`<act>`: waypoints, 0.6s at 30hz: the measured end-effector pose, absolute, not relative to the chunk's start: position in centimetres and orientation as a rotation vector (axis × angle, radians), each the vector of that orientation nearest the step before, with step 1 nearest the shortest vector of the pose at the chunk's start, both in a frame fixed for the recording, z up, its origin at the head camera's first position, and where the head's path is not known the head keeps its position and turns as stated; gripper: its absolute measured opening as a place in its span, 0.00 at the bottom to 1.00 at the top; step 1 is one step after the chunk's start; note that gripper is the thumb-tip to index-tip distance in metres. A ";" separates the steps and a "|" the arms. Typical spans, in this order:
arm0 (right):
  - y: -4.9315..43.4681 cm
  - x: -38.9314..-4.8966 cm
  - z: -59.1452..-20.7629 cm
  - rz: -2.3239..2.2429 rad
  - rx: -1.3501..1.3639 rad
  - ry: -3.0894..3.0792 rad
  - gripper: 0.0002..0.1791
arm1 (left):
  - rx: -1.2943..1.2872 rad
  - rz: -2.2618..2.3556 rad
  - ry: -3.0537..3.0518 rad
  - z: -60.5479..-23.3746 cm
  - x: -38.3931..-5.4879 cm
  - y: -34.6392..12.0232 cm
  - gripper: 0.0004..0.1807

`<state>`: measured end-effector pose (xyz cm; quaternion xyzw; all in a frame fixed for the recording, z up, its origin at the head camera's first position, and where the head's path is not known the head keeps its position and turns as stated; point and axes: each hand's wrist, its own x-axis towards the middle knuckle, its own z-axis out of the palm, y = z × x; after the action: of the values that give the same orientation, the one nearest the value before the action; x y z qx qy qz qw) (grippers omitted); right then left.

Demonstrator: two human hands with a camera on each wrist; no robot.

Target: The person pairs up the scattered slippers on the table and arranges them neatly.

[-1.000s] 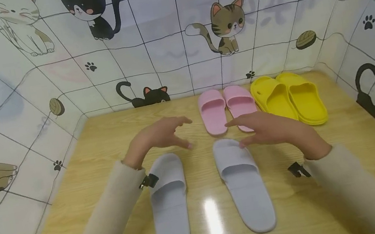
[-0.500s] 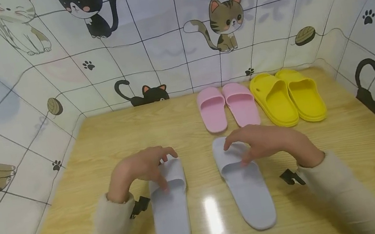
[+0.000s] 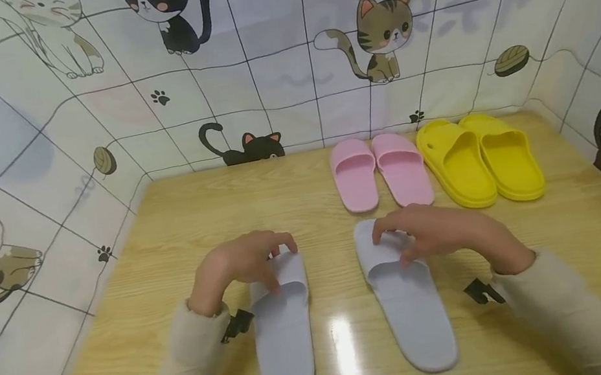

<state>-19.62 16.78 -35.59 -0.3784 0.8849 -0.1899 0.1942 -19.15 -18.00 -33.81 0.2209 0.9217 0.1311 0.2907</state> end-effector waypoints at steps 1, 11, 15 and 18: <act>16.8 -19.6 -35.7 -0.536 -1.062 2.478 0.21 | 0.592 0.348 2.457 -33.8 -19.2 -18.1 0.36; 15.9 -20.0 -37.1 -0.567 -1.161 2.516 0.22 | 0.570 0.358 2.458 -34.0 -19.3 -18.4 0.35; 15.3 -20.0 -37.7 -0.591 -1.197 2.553 0.23 | 0.539 0.370 2.471 -34.1 -19.4 -18.5 0.35; 14.8 -20.1 -38.1 -0.611 -1.193 2.589 0.23 | 0.520 0.380 2.486 -34.1 -19.6 -18.6 0.35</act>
<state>-20.13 14.85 -38.07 -0.4067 0.8823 -0.2084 0.1129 -19.60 -18.57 -34.10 0.1943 0.9285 0.1418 0.2828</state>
